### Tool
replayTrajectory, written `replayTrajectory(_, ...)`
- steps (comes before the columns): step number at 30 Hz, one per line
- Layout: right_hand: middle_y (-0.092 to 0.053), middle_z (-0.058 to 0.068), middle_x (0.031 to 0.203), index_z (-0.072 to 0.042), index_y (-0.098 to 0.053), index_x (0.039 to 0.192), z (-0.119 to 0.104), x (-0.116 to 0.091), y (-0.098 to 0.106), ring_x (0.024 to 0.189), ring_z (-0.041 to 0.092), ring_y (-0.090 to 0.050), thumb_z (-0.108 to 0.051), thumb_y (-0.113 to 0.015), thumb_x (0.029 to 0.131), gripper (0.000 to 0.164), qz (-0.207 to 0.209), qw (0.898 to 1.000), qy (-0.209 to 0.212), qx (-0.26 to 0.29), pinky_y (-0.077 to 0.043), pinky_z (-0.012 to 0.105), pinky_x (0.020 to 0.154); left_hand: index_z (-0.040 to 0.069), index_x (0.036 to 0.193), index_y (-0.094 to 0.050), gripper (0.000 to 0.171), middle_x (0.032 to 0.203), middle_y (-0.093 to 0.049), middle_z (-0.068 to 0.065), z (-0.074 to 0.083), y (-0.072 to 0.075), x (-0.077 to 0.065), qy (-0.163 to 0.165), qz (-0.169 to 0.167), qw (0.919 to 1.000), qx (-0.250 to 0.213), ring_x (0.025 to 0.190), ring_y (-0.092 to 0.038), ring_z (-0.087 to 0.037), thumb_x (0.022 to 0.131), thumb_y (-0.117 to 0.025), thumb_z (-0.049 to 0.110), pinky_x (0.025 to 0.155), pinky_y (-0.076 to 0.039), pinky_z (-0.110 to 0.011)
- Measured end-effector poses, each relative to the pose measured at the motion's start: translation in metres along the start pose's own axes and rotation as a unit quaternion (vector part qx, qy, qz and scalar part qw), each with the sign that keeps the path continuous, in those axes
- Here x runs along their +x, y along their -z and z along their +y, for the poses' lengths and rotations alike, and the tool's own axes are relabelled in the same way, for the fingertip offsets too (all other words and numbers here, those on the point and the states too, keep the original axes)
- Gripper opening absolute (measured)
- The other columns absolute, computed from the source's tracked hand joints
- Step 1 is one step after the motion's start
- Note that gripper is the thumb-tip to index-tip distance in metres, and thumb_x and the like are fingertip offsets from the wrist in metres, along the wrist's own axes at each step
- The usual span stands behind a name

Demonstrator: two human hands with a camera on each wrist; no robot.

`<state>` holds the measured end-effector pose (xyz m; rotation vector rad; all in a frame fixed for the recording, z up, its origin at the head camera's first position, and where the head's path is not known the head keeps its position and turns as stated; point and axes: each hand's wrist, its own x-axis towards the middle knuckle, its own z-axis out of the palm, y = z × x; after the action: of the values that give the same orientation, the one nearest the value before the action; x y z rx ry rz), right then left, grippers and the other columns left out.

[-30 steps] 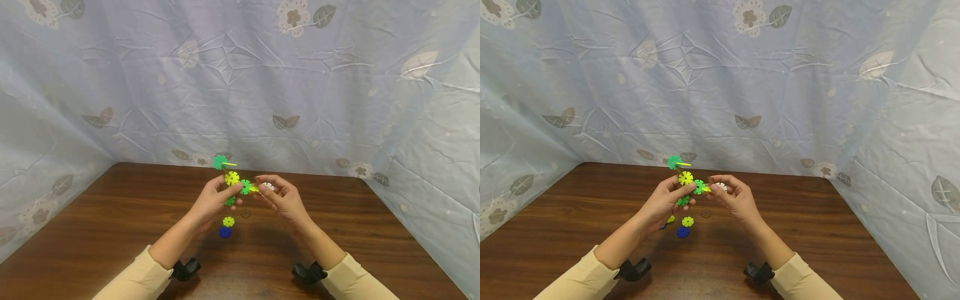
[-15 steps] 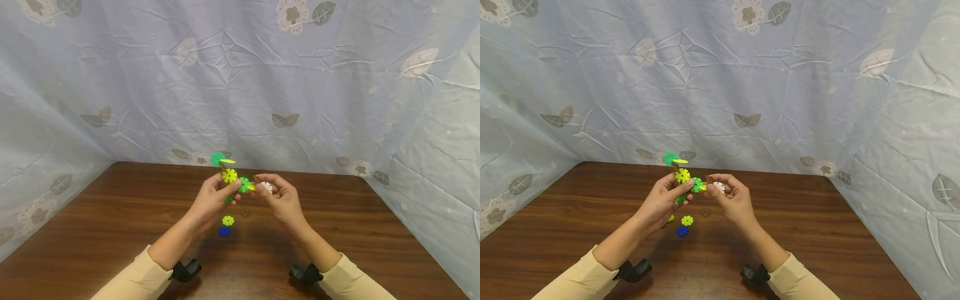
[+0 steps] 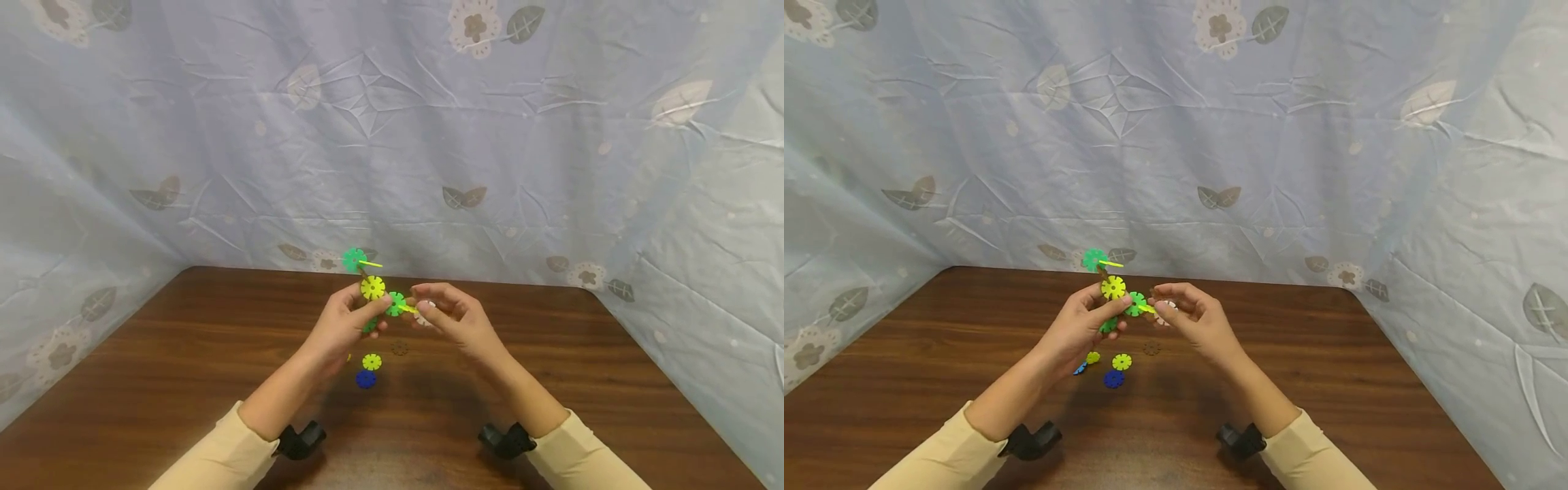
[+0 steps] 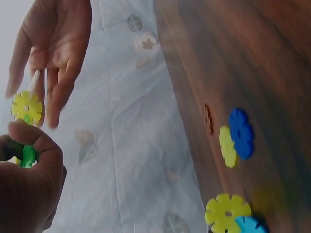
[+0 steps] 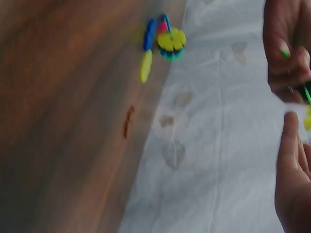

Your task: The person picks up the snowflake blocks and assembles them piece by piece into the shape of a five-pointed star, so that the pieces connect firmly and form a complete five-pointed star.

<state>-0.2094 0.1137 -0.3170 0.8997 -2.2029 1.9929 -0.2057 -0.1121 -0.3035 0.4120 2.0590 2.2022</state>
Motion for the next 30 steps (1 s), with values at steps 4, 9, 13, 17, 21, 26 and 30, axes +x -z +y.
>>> replayTrajectory(4, -0.069, 0.018, 0.128, -0.011, -0.057, 0.147, -0.002, 0.000, 0.012, 0.100, 0.026, -0.078, -0.011, -0.068, 0.102, 0.046, -0.064, 0.996, 0.015, -0.066, -0.065, 0.041, 0.087, 0.008, 0.111, -0.063, 0.015, 0.087, -0.064, 0.005, 0.002, 0.006, 0.003, 0.014, -0.014, 0.9998, 0.010, 0.072, -0.062, -0.012, 0.103, -0.067, 0.020, 0.064, -0.050, -0.021)
replayTrajectory(9, -0.074, 0.015, 0.107, -0.013, -0.059, 0.146, -0.002, 0.002, 0.018, 0.095, 0.022, -0.077, -0.010, -0.070, 0.101, 0.047, -0.099, 0.988, 0.037, -0.115, -0.065, 0.039, 0.085, 0.007, 0.116, -0.066, 0.019, 0.089, -0.067, 0.007, 0.004, 0.013, 0.004, 0.018, -0.035, 0.9990, 0.020, 0.070, -0.061, -0.011, 0.102, -0.069, 0.019, 0.064, -0.050, -0.021)
replayTrajectory(13, -0.074, 0.015, 0.097, -0.010, -0.062, 0.141, 0.000, 0.003, 0.018, 0.089, 0.020, -0.076, -0.008, -0.068, 0.101, 0.041, -0.110, 0.986, 0.045, -0.121, -0.065, 0.039, 0.082, 0.005, 0.121, -0.065, 0.027, 0.085, -0.067, 0.005, 0.004, 0.016, 0.004, 0.018, -0.035, 0.9988, 0.030, 0.069, -0.059, -0.012, 0.100, -0.071, 0.020, 0.065, -0.051, -0.021)
replayTrajectory(17, -0.074, 0.016, 0.095, -0.009, -0.062, 0.139, -0.001, 0.004, 0.017, 0.085, 0.022, -0.076, -0.008, -0.069, 0.101, 0.038, -0.108, 0.988, 0.040, -0.105, -0.065, 0.040, 0.079, 0.005, 0.121, -0.064, 0.029, 0.082, -0.064, 0.003, 0.004, 0.015, 0.004, 0.024, -0.027, 0.9992, 0.018, 0.070, -0.058, -0.012, 0.099, -0.072, 0.023, 0.065, -0.050, -0.022)
replayTrajectory(21, -0.074, 0.012, 0.094, -0.008, -0.062, 0.138, -0.002, 0.003, 0.014, 0.084, 0.023, -0.075, -0.007, -0.069, 0.100, 0.039, -0.095, 0.991, 0.035, -0.084, -0.065, 0.039, 0.079, 0.008, 0.114, -0.061, 0.023, 0.083, -0.064, 0.005, 0.004, 0.014, 0.004, 0.027, -0.028, 0.9991, -0.021, 0.074, -0.059, -0.012, 0.102, -0.069, 0.026, 0.067, -0.048, -0.024)
replayTrajectory(26, -0.075, 0.005, 0.095, -0.001, -0.058, 0.139, -0.002, 0.002, 0.012, 0.084, 0.018, -0.076, -0.001, -0.069, 0.099, 0.042, -0.067, 0.994, 0.058, -0.059, -0.066, 0.041, 0.080, 0.010, 0.128, -0.054, 0.030, 0.093, -0.068, 0.007, 0.000, 0.010, 0.004, 0.007, -0.035, 0.9948, -0.095, 0.083, -0.065, -0.009, 0.105, -0.062, 0.027, 0.071, -0.052, -0.024)
replayTrajectory(30, -0.075, 0.000, 0.094, 0.002, -0.057, 0.139, -0.003, 0.002, 0.010, 0.084, 0.013, -0.076, 0.002, -0.069, 0.098, 0.043, -0.041, 0.996, 0.072, -0.044, -0.066, 0.038, 0.080, 0.009, 0.139, -0.050, 0.040, 0.107, -0.068, 0.008, -0.005, 0.003, 0.003, 0.003, -0.060, 0.9920, -0.111, 0.095, -0.066, -0.010, 0.104, -0.062, 0.025, 0.079, -0.057, -0.025)
